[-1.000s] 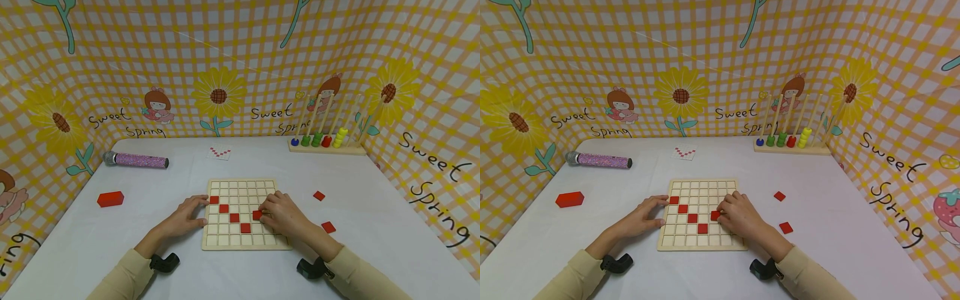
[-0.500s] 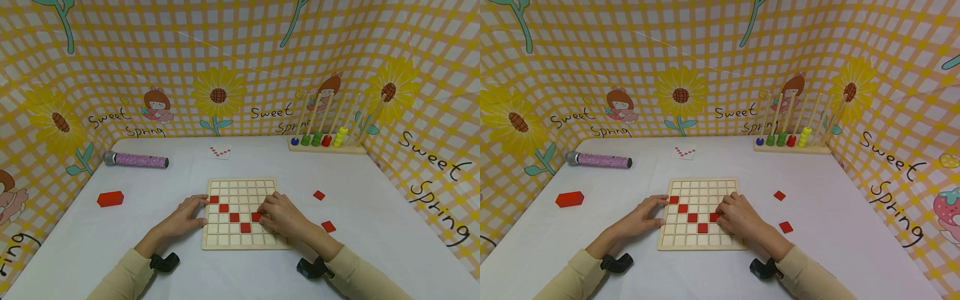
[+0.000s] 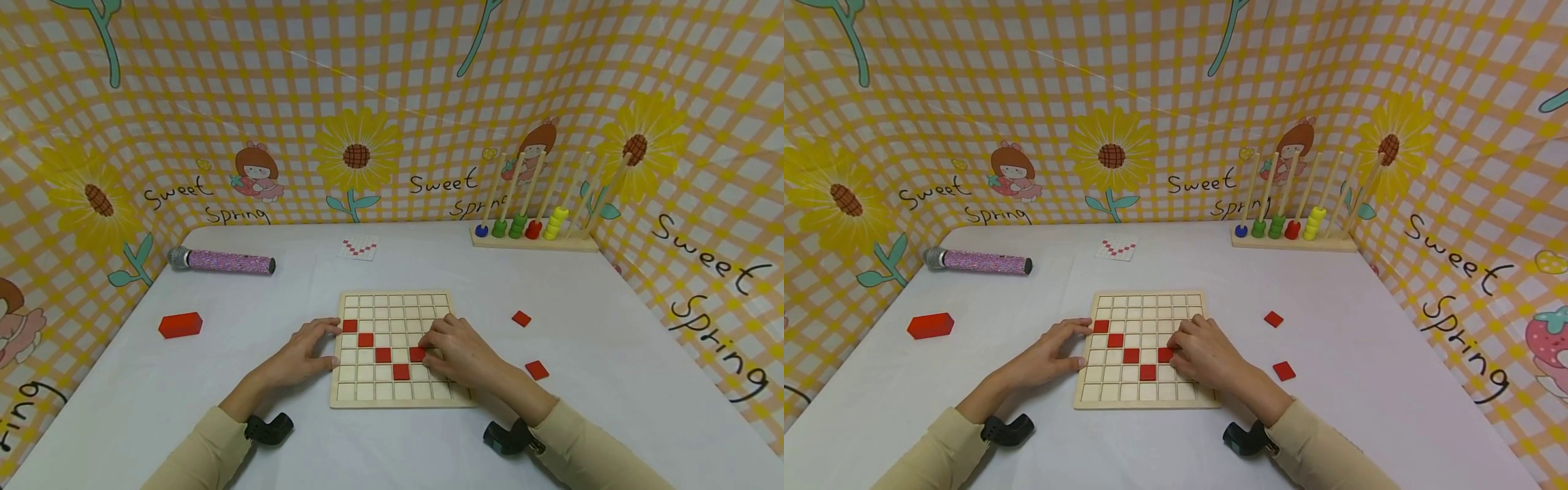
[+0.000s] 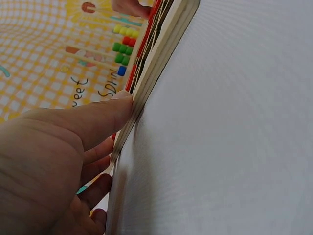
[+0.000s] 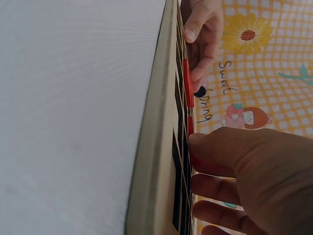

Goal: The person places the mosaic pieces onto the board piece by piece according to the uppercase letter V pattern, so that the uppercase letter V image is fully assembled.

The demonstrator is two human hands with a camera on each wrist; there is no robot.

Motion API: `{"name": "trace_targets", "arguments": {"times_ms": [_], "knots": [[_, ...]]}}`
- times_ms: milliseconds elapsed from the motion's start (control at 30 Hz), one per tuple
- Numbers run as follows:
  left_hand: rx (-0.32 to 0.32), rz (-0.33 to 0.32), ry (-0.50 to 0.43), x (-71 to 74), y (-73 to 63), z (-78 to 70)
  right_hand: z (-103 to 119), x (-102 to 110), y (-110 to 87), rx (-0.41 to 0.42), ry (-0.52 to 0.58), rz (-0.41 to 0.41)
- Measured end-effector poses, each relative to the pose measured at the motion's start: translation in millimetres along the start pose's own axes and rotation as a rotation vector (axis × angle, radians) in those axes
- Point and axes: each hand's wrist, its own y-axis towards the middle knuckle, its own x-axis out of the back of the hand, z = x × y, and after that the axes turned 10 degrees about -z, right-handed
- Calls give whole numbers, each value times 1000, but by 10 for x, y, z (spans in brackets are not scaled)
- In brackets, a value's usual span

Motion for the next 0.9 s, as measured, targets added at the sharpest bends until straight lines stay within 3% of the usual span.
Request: {"name": "trace_targets", "arguments": {"times_ms": [900], "knots": [[-15, 2, 1, 1, -5, 3, -53, 14, -23, -34, -4, -52]]}}
